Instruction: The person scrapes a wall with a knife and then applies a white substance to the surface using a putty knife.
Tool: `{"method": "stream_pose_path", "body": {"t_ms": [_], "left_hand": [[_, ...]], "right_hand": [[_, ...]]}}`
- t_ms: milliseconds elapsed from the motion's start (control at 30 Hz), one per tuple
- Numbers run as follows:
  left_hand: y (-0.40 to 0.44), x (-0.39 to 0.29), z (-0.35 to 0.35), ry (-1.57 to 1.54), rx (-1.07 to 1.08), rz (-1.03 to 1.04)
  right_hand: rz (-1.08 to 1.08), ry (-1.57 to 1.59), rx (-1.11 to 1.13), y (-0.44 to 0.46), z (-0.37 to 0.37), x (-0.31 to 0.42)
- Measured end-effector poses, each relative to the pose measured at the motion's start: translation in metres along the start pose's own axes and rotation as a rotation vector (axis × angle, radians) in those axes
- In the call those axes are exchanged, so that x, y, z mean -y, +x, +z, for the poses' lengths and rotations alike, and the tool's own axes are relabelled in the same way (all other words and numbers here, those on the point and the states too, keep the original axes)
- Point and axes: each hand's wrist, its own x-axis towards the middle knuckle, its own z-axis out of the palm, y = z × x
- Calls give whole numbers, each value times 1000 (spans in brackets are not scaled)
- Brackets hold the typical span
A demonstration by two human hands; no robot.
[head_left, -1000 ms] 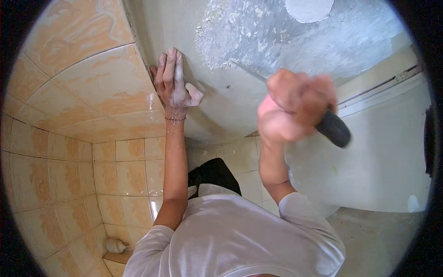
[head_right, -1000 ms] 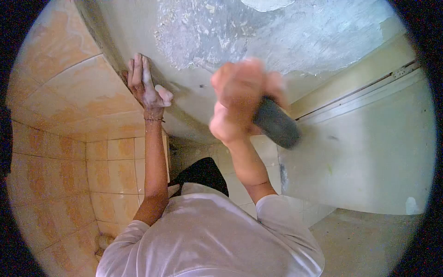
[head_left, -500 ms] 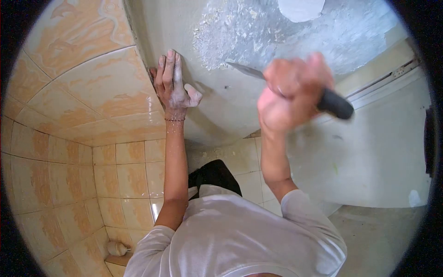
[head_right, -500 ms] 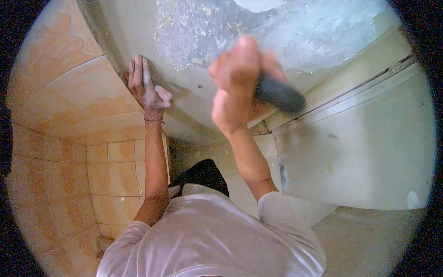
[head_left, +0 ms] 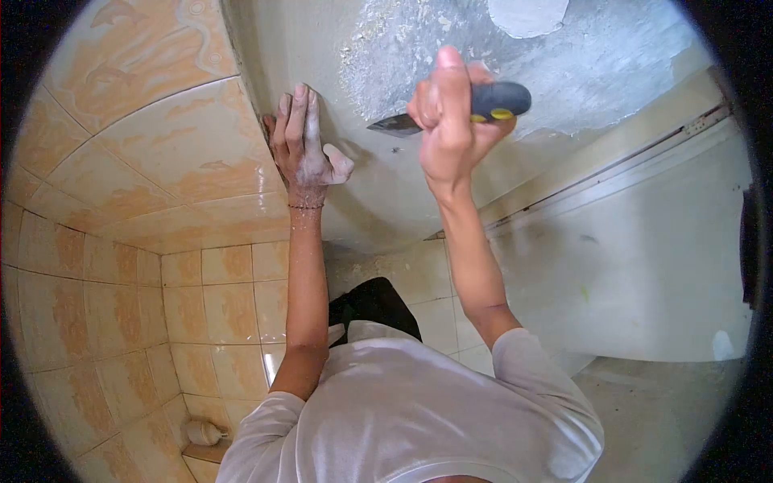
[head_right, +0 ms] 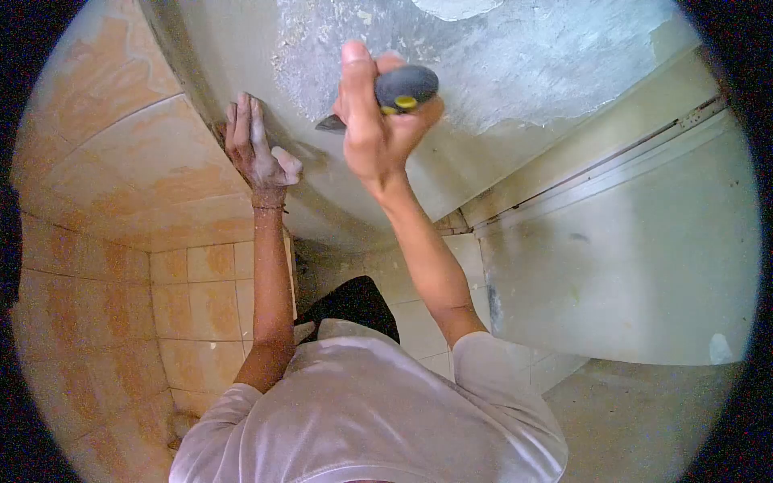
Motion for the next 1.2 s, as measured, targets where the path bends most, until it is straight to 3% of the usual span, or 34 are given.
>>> {"method": "stream_pose_path", "body": {"t_ms": [100, 133, 300, 367, 433, 500, 600, 633, 700, 733, 767, 833, 867, 967, 1000, 1100, 1133, 1200], "left_hand": [[2, 2, 2, 7, -23, 9], [2, 3, 2, 2, -24, 16], [-1, 1, 2, -5, -28, -20], [0, -1, 4, -42, -57, -22], [2, 0, 4, -58, -90, -33], [1, 0, -2, 14, -16, -15], [2, 1, 1, -18, -53, -30], [1, 2, 2, -40, -77, -39], [0, 1, 1, -27, -60, -35], [0, 1, -1, -14, -46, -35], [1, 1, -2, -6, -45, -32], [2, -1, -2, 4, -70, -11], [4, 0, 0, 6, -81, -12], [2, -1, -3, 27, -67, -5], [1, -1, -2, 6, -73, -22], [0, -2, -3, -11, -60, -26], [1, 0, -3, -2, -37, -25], [-2, 2, -2, -25, -33, -41]], "right_hand": [[-126, 164, -62, -7, -5, 32], [-163, 323, 95, -6, -15, 36], [-101, 107, 28, -14, -10, -4], [184, 178, 53, -16, -14, -7], [91, 204, -14, -17, -13, 5], [-213, 388, -265, -13, -6, 24], [-246, 623, -346, -17, 14, 32], [-247, 625, -348, -19, 15, 24], [-414, 213, -12, -22, 19, 7], [-280, 261, -210, -22, 25, 13], [-277, 269, -210, -23, 19, 18], [-267, 655, -151, -18, -1, 30], [-272, 659, -141, -16, 0, 25], [-372, 236, -294, -17, 19, 4], [-173, 369, -372, -19, 30, -10], [-104, 399, -450, -29, 31, -3], [-264, 409, -364, -29, 23, 2], [-235, 508, -428, -28, 19, 21]]}}
